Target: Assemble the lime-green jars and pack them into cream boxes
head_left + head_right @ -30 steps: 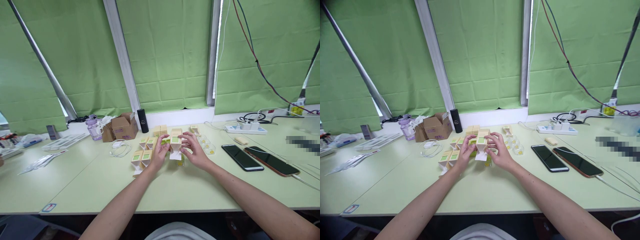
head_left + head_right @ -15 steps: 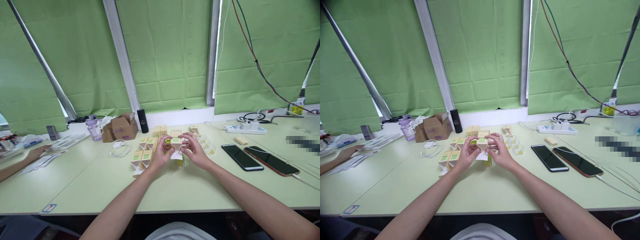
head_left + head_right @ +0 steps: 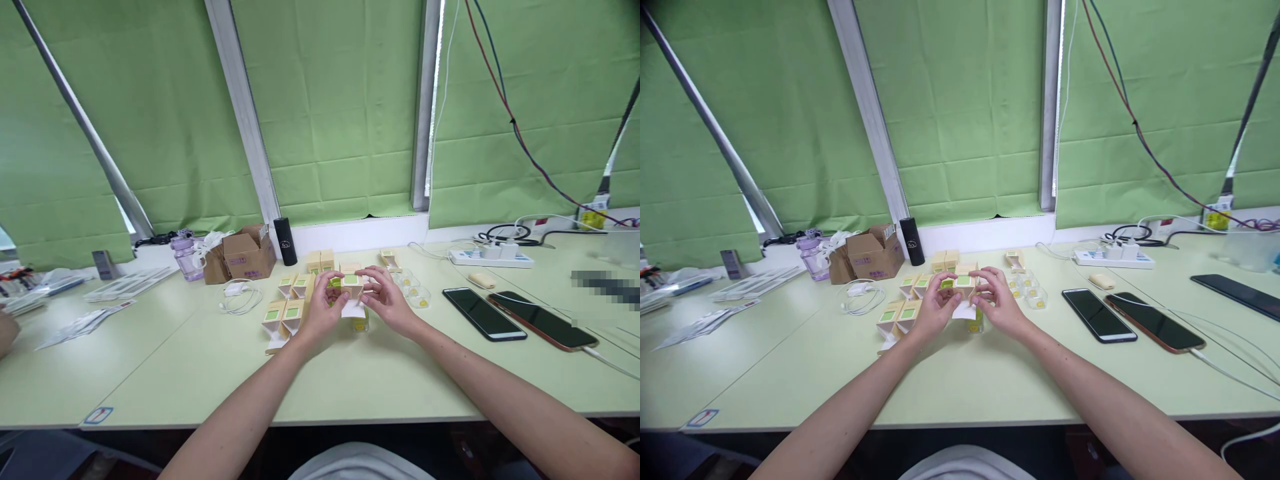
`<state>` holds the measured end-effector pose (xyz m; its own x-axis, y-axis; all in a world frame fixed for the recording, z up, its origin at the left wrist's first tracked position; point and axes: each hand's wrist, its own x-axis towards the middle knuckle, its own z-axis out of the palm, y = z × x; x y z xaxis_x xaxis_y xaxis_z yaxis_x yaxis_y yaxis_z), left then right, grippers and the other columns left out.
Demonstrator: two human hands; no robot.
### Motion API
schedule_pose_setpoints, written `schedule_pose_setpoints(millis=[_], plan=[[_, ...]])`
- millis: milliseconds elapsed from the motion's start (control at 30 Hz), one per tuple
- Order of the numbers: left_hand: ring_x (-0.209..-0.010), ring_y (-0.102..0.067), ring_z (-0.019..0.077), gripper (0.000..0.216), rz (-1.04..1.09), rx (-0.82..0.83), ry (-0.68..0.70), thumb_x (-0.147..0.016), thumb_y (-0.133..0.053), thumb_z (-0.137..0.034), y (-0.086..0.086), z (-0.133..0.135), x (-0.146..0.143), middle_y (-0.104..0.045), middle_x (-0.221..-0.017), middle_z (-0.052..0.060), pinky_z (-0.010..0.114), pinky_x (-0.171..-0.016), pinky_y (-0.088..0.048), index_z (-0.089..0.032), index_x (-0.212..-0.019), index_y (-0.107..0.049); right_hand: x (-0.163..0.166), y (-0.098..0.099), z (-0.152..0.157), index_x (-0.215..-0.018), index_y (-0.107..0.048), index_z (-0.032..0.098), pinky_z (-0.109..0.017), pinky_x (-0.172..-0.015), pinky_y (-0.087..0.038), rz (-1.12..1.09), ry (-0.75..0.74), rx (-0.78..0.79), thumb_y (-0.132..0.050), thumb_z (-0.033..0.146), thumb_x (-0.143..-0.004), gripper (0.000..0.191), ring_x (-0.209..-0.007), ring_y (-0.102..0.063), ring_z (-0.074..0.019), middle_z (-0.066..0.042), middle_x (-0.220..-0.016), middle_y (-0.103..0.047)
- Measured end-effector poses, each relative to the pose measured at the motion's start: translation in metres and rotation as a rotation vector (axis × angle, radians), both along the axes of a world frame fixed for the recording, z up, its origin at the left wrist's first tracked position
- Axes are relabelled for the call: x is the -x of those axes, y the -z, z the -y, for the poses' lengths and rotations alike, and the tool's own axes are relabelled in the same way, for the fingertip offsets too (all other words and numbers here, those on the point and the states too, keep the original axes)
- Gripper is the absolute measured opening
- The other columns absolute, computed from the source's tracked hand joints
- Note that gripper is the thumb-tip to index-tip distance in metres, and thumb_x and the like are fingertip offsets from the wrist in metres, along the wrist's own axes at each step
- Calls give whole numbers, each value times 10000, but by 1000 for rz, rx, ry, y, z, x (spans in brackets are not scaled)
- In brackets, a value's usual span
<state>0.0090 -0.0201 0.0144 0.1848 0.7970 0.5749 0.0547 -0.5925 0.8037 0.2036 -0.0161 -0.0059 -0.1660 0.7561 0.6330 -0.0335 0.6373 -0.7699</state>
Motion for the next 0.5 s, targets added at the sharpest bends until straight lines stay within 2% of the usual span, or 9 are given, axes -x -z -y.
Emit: schedule_pose_setpoints(millis=[500], plan=[[-860,-644,123,325,0,31,-21,-907,-739,-306,3,-3,0,-540,-1306,72,281,-779,-560,-250,-1191,-593,-2,2,-3,-1323,-643,359,-435,-939,-631,-50,-81,50,-762,397,-890,451,-957,-669,-172,-73,-1423,-398]])
